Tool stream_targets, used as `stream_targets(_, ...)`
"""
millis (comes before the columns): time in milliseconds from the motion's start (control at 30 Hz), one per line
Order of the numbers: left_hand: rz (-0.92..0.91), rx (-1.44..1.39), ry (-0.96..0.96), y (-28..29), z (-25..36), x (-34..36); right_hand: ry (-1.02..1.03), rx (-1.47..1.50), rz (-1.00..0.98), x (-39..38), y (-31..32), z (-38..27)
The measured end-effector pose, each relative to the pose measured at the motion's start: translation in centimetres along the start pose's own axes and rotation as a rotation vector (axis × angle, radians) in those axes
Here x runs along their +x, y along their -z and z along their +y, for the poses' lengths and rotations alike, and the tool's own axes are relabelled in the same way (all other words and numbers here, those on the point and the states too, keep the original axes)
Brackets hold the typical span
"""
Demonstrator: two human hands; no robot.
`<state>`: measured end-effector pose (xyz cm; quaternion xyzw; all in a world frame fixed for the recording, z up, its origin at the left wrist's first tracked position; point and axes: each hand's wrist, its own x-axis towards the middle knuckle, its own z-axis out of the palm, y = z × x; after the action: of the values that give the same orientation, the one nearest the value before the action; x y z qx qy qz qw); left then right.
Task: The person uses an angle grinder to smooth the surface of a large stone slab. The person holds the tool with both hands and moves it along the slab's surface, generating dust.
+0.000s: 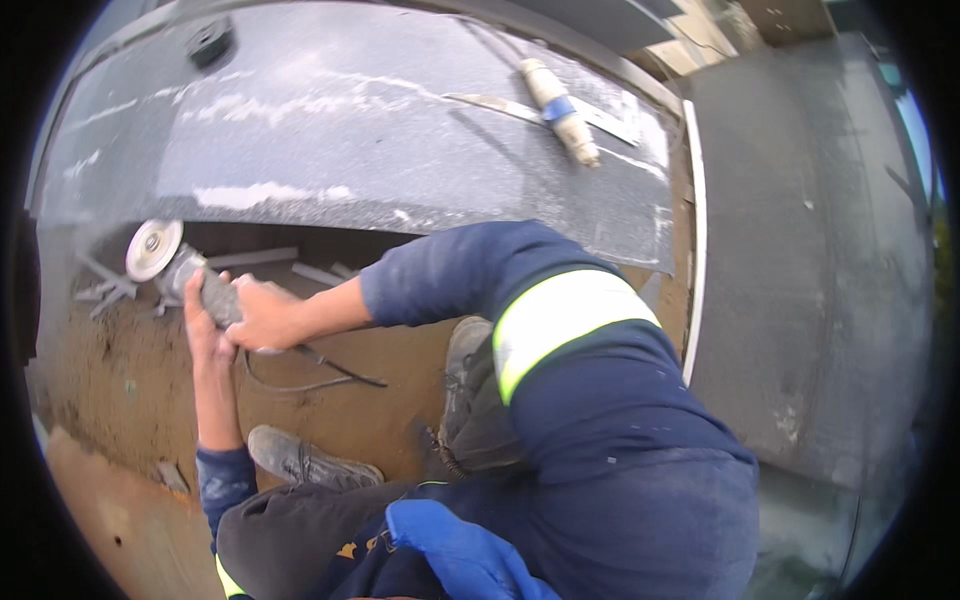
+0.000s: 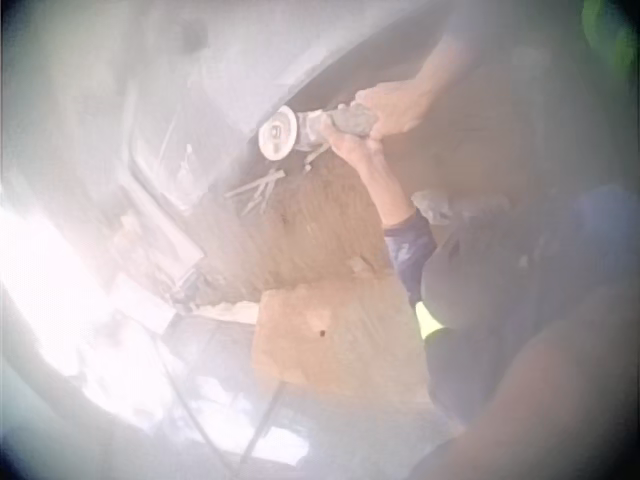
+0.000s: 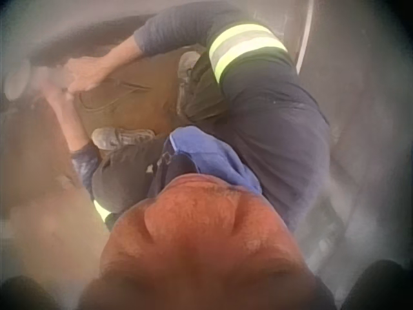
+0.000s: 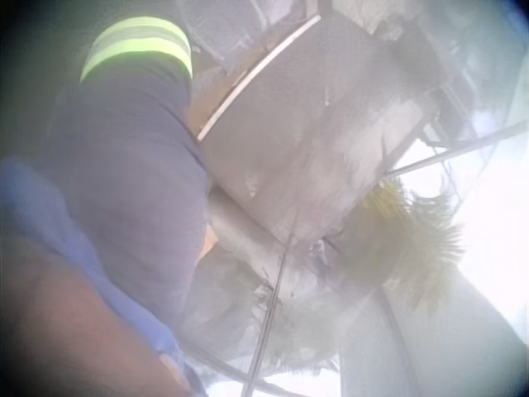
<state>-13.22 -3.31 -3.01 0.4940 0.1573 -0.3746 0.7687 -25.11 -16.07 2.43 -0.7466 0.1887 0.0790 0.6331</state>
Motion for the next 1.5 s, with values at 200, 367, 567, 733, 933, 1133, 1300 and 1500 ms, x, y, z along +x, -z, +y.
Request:
stream_targets(200, 0.025, 0.016, 0.009, -3.8, -0.4, -3.8, -0.005, 0.026, -0.057, -2.4, 1.8, -0.6)
stream_targets(367, 0.034, -0.040, -0.006, -5.0, -0.6, -4.5, -0.057, 0.000, -0.105, -2.9, 2.9, -1.9)
stream_targets(567, 0.044, -0.048, -0.030, -5.5, -0.5, -4.5, -0.008, -0.030, -0.117, -2.5, 3.2, -1.2)
stream_targets(733, 0.037, -0.065, -0.040, -5.2, 0.2, -3.7, -0.110, -0.011, -0.176, -1.8, 3.2, -3.0)
stream_targets(933, 0.086, -0.086, -0.073, -4.9, 0.9, -2.6, -0.047, -0.065, -0.138, -0.5, 2.5, -3.3)
stream_targets(1133, 0.081, -0.113, -0.084, -4.2, 1.3, -1.0, -0.003, -0.047, -0.164, 0.8, 2.4, -3.5)
stream_targets(1300, 0.117, -0.098, -0.071, -4.3, 2.1, -0.1, -0.038, -0.071, -0.164, 2.1, 2.5, -3.2)
stream_targets(1500, 0.137, -0.111, -0.087, -4.0, 2.6, 0.4, -0.044, -0.032, -0.158, 2.7, 1.9, -3.7)
